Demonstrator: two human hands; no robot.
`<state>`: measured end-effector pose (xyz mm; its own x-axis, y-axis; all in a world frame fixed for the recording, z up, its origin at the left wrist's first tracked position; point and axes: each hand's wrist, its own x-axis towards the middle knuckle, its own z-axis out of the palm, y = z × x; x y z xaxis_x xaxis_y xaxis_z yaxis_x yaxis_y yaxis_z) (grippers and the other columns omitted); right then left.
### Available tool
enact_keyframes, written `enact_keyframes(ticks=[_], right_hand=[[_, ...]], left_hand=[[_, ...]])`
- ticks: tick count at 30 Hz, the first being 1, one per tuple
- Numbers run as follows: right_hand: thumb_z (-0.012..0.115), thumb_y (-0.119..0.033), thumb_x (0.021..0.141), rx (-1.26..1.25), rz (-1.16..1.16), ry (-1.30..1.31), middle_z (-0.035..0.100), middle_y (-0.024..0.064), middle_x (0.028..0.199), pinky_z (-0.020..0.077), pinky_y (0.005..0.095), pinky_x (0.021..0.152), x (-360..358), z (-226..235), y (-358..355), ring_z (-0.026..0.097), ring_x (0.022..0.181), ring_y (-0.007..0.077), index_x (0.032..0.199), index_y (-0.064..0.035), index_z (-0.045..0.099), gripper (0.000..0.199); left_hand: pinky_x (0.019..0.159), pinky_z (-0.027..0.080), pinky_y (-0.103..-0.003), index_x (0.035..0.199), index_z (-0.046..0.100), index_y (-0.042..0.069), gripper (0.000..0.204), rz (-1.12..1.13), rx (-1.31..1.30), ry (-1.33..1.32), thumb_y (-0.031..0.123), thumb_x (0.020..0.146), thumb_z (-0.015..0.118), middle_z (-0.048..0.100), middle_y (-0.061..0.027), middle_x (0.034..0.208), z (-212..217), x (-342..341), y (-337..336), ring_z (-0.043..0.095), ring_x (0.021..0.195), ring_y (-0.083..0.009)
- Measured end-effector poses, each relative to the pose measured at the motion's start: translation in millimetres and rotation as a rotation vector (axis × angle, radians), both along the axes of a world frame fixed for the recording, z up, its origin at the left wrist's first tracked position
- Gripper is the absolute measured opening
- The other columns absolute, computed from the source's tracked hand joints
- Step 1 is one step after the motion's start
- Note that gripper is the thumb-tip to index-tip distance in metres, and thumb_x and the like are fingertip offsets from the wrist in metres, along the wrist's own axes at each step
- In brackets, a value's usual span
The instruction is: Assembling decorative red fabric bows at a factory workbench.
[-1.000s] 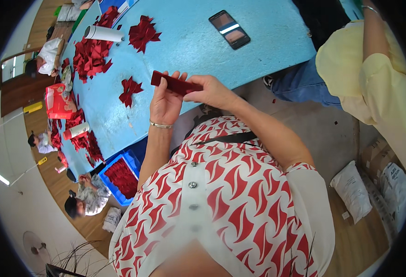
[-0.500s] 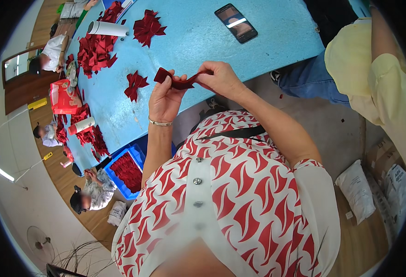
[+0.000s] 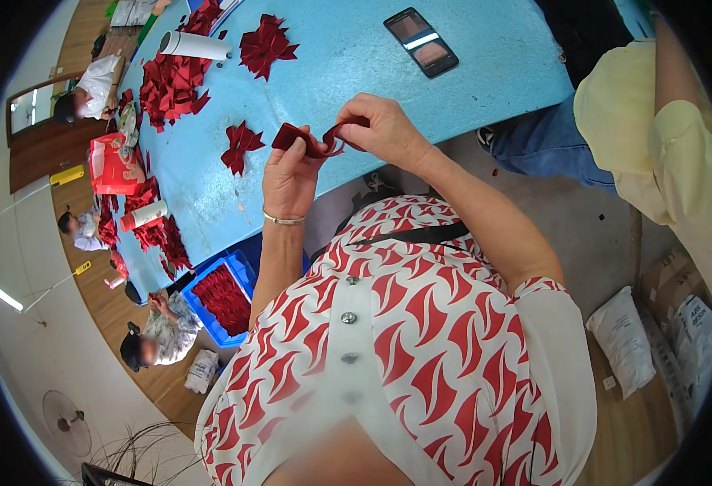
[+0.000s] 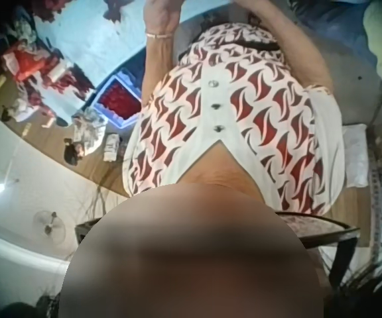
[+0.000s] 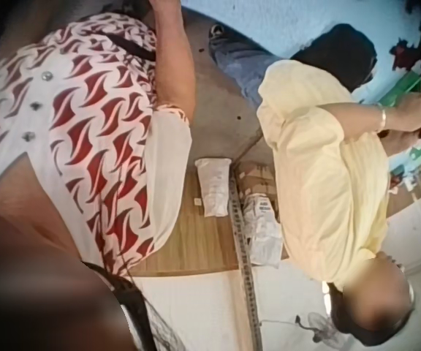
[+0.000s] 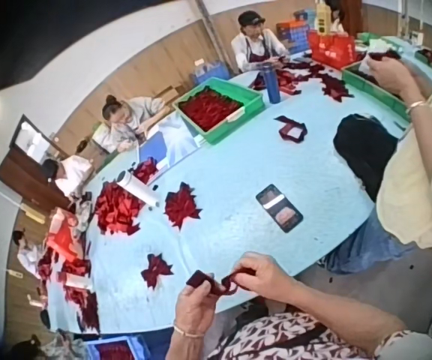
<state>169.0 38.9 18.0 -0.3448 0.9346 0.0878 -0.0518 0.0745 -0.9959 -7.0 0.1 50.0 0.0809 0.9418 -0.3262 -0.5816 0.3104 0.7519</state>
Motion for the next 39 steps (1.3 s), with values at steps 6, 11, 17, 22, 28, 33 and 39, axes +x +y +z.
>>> enact_keyframes(ticks=[6,11,17,22,28,33,39], right_hand=[[0.058,-0.015,0.081,-0.25,0.104,0.138,0.059,0.0007,0.066,0.0398,0.0186,0.051,-9.6,4.0,6.8,0.051,0.058,0.0055,0.078,-0.0022,0.061,0.013],[0.06,-0.019,0.08,-0.433,0.126,0.22,0.059,0.001,0.065,0.0397,0.0181,0.049,-12.4,8.1,7.9,0.051,0.056,0.0051,0.076,-0.0031,0.061,0.017],[0.062,-0.022,0.08,-0.542,0.14,0.353,0.059,0.0007,0.065,0.0386,0.0172,0.046,-14.6,9.9,10.7,0.05,0.054,0.0045,0.076,-0.0043,0.062,0.018],[0.061,-0.023,0.081,-0.57,0.16,0.359,0.057,-0.0001,0.064,0.0374,0.016,0.044,-14.7,14.8,11.4,0.049,0.052,0.0045,0.077,-0.0046,0.062,0.019],[0.06,-0.026,0.082,-0.594,0.221,0.306,0.057,-0.0001,0.064,0.0381,0.0147,0.044,-11.0,12.3,13.0,0.05,0.052,0.0046,0.077,-0.0048,0.063,0.022],[0.058,-0.025,0.082,-0.52,0.244,0.266,0.058,-0.0002,0.066,0.0401,0.0156,0.049,-8.2,19.2,13.5,0.05,0.055,0.0043,0.082,-0.0058,0.063,0.02],[0.056,-0.016,0.081,-0.288,0.281,0.096,0.059,0.0007,0.07,0.0419,0.0187,0.056,0.8,36.3,13.7,0.052,0.061,0.0066,0.085,-0.0046,0.063,0.014]], left_hand=[[0.078,0.047,-0.033,0.1,0.058,0.0,0.019,0.042,-0.033,0.071,0.002,0.081,0.057,0.061,-0.0084,0.091,-8.1,1.2,-2.4,0.059,0.082,-0.0189],[0.078,0.047,-0.032,0.098,0.058,0.001,0.02,0.047,-0.019,0.109,-0.001,0.078,0.059,0.061,-0.0078,0.092,-7.9,-1.1,-3.5,0.058,0.084,-0.017],[0.08,0.047,-0.038,0.094,0.058,0.003,0.017,0.075,0.025,0.15,-0.003,0.077,0.057,0.062,-0.0077,0.088,-12.1,-1.5,-4.6,0.059,0.083,-0.0203],[0.081,0.047,-0.037,0.095,0.058,0.003,0.019,0.065,0.028,0.162,-0.003,0.077,0.057,0.062,-0.0077,0.09,-10.9,-0.7,-5.9,0.059,0.084,-0.0198],[0.081,0.045,-0.029,0.096,0.058,0.001,0.022,0.1,0.036,0.1,-0.005,0.076,0.059,0.061,-0.0077,0.093,-5.8,5.4,-3.3,0.057,0.086,-0.0157],[0.081,0.045,-0.029,0.1,0.058,0.0,0.025,0.109,-0.003,0.134,-0.005,0.076,0.059,0.061,-0.0088,0.095,-0.2,10.4,-1.1,0.058,0.087,-0.0162],[0.081,0.046,-0.03,0.101,0.057,0.0,0.026,0.071,0.009,0.115,-0.005,0.076,0.059,0.062,-0.0092,0.095,-3.8,8.4,-2.2,0.058,0.087,-0.0172]])
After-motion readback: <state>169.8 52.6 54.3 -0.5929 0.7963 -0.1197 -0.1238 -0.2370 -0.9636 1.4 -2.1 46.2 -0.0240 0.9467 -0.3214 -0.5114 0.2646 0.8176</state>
